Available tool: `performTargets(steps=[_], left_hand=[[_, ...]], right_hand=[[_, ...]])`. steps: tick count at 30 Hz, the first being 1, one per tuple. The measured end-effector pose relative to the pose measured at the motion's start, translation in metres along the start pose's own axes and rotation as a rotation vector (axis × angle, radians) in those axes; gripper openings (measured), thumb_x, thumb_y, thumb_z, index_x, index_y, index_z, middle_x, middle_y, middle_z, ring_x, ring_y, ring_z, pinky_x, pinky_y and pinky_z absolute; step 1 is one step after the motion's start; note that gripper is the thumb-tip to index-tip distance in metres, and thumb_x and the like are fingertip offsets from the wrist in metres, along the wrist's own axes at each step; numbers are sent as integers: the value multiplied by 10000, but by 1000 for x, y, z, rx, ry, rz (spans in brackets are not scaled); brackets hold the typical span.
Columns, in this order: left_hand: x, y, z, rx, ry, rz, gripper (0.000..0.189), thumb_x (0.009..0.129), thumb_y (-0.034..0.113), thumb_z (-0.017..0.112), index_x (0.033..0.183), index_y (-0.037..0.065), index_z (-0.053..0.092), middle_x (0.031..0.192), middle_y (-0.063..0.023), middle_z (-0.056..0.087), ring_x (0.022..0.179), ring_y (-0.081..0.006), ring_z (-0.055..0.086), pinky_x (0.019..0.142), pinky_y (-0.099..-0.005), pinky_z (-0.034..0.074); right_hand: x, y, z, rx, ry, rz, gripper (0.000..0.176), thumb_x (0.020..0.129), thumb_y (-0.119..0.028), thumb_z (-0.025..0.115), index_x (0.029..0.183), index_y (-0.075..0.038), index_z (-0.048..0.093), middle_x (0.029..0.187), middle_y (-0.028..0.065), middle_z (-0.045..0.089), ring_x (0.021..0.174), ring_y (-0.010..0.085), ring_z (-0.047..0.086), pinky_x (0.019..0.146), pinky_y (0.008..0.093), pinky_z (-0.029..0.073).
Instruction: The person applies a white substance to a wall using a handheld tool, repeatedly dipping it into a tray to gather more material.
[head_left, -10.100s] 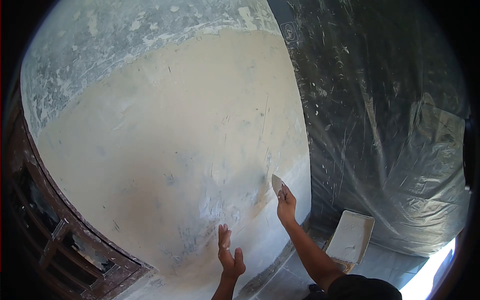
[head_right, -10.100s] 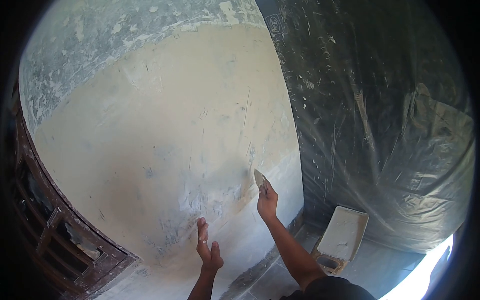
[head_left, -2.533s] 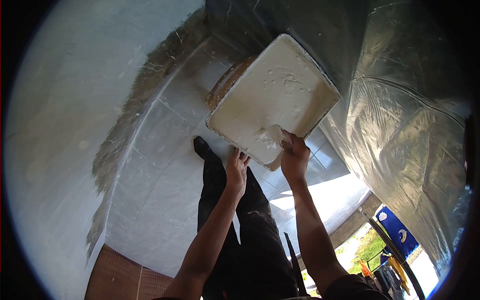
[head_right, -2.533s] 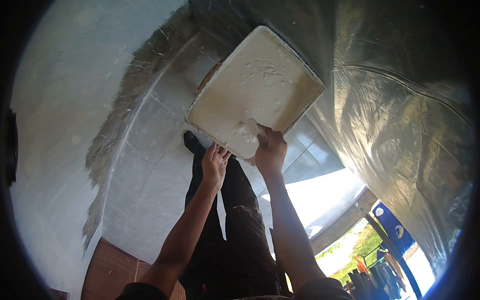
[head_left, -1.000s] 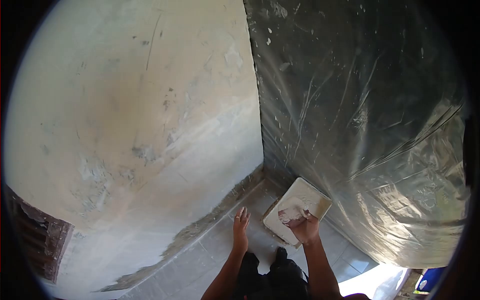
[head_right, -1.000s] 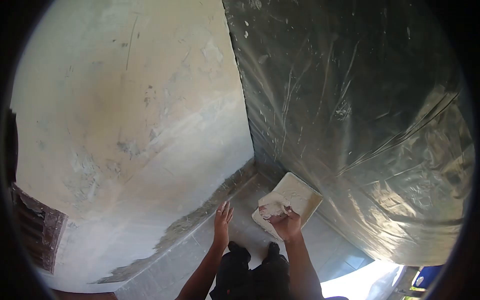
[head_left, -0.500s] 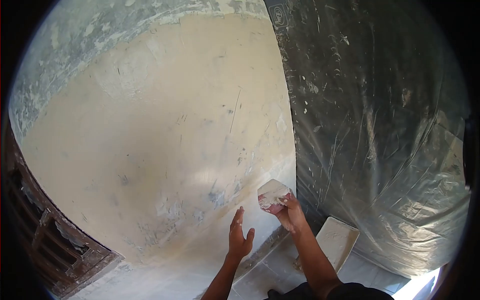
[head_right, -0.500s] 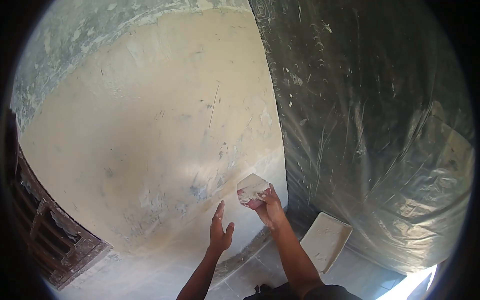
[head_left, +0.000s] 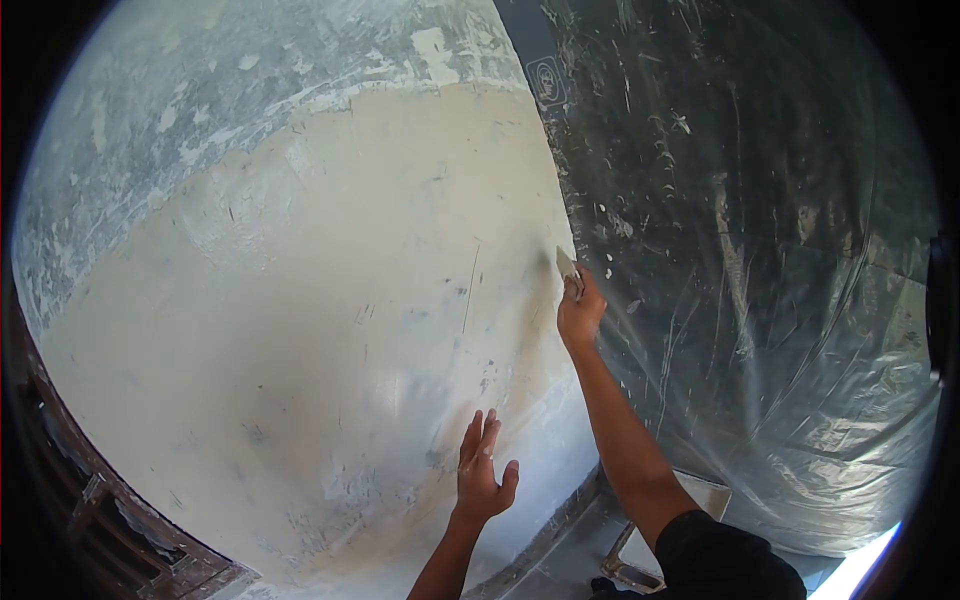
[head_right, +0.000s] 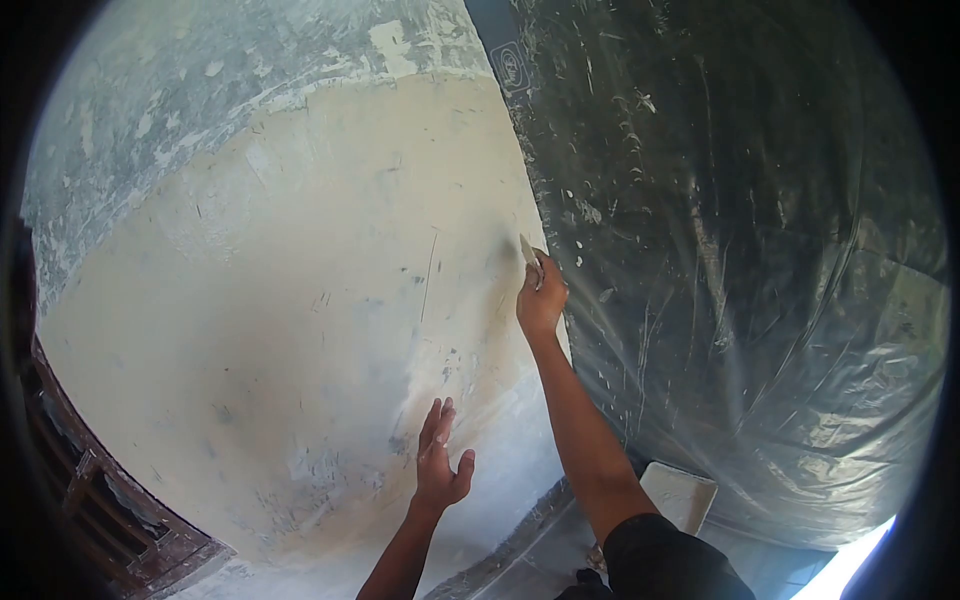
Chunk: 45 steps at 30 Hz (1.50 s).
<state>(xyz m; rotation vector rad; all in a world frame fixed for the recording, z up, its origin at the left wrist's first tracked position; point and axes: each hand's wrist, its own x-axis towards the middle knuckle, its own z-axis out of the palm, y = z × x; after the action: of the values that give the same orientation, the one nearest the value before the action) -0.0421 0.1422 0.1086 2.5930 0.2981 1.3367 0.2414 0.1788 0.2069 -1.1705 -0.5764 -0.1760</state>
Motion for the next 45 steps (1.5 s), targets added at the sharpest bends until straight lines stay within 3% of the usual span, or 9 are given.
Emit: performTargets(steps=[1,3,9,15,24,31,34,38,45], left_hand=[[3,-1,1,24,-1,-1,643,852,118,604,1435,-62,399,1491,-267,447,1423,-468,346,1159,-537,287],[11,-2,1,41,13,-3,629,857,126,601,1424,-64,407,1484,-277,451,1421,-470,350,1158,-535,289],[26,-11,11,50,119,14,579,873,137,583,1395,-61,432,1437,-322,471,1396,-502,372,1142,-542,314],[35,-7,21,43,198,14,560,870,127,565,1389,-27,422,1421,-315,483,1384,-510,386,1133,-561,325],[39,-21,25,76,203,46,549,885,139,542,1393,-21,406,1418,-323,477,1382,-514,385,1129,-560,328],[27,-15,26,64,202,-4,542,894,141,537,1393,-21,400,1424,-313,476,1381,-511,388,1132,-557,330],[23,-13,26,58,193,-11,541,898,139,533,1396,-21,398,1432,-311,470,1381,-513,388,1132,-554,331],[25,-14,30,32,187,-19,540,909,138,524,1405,-31,388,1444,-318,449,1385,-511,384,1135,-550,334],[20,-7,27,-23,193,-47,527,929,114,493,1411,-58,368,1467,-337,395,1395,-492,382,1126,-527,375]], right_hand=[[5,10,12,9,2,-4,312,915,24,563,1218,35,634,1249,240,643,1095,369,646,952,386,489],[-3,44,37,-224,9,-510,399,889,4,594,1287,32,605,1312,240,613,1217,395,564,1024,445,424],[-130,52,6,-255,-274,-583,511,841,41,607,1350,21,572,1366,172,600,1286,375,511,1064,474,345],[-9,46,14,-230,41,-501,647,789,120,573,1423,35,478,1428,199,534,1326,418,460,1082,501,323],[-142,55,0,18,-303,-339,575,838,78,571,1408,11,521,1444,210,529,1411,397,418,1170,517,260],[-32,50,13,-64,-41,-452,583,826,101,548,1396,-20,546,1441,177,541,1416,382,410,1168,515,253],[-60,75,33,-105,-219,-524,533,882,21,576,1412,-33,539,1491,193,485,1463,400,323,1211,515,171],[-155,81,-16,-28,-494,-501,470,848,7,631,1311,-74,639,1418,166,568,1408,357,437,1176,511,251],[-24,37,-17,1,-20,-574,523,800,103,605,1300,-46,640,1333,168,633,1330,354,530,1108,452,356]])
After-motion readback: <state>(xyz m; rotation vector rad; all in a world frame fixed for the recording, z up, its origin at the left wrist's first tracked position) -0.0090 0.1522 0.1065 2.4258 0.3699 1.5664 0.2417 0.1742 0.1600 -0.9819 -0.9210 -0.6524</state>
